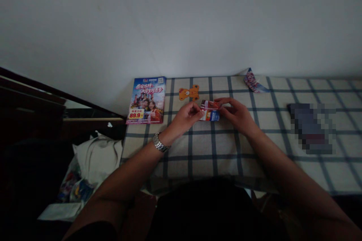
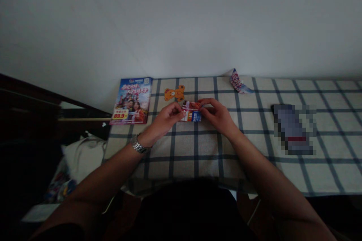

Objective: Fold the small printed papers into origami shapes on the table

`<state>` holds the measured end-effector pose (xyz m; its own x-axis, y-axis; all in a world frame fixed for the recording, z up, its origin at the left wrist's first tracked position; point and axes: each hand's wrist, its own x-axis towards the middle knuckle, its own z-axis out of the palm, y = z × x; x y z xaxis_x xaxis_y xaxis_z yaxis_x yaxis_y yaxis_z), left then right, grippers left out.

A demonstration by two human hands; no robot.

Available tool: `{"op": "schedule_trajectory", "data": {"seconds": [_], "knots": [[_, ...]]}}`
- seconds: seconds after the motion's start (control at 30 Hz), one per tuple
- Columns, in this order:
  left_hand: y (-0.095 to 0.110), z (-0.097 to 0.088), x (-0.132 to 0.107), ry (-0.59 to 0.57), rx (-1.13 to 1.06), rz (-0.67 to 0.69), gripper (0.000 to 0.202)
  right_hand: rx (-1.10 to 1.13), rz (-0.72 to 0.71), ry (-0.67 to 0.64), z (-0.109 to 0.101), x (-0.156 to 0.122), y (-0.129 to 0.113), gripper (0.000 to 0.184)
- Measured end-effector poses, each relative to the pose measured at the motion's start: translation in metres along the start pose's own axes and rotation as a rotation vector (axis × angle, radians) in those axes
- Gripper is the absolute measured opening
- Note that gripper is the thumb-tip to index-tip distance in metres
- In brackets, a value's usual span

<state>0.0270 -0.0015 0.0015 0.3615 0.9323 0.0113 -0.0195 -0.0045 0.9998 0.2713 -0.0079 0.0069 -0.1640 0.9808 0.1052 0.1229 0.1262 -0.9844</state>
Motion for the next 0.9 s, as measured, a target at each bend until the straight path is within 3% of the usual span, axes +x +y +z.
{"op": "schedule_trajectory", "data": {"seconds": [0.3,0.47,0.9], "knots": [[-0.002,-0.005,0.005,-0.029,0.077,0.078,0.044,0.040,-0.071,-0.011,-0.001,0.002,0.004,0.023],[0.000,-0.009,0.005,-0.014,-0.044,0.110,0.041,0.008,-0.084,-0.027,-0.003,0.000,0.005,0.023],[0.002,-0.014,0.006,-0.081,0.065,0.119,0.024,-0.129,-0.135,-0.104,-0.004,-0.001,-0.002,0.020]]}}
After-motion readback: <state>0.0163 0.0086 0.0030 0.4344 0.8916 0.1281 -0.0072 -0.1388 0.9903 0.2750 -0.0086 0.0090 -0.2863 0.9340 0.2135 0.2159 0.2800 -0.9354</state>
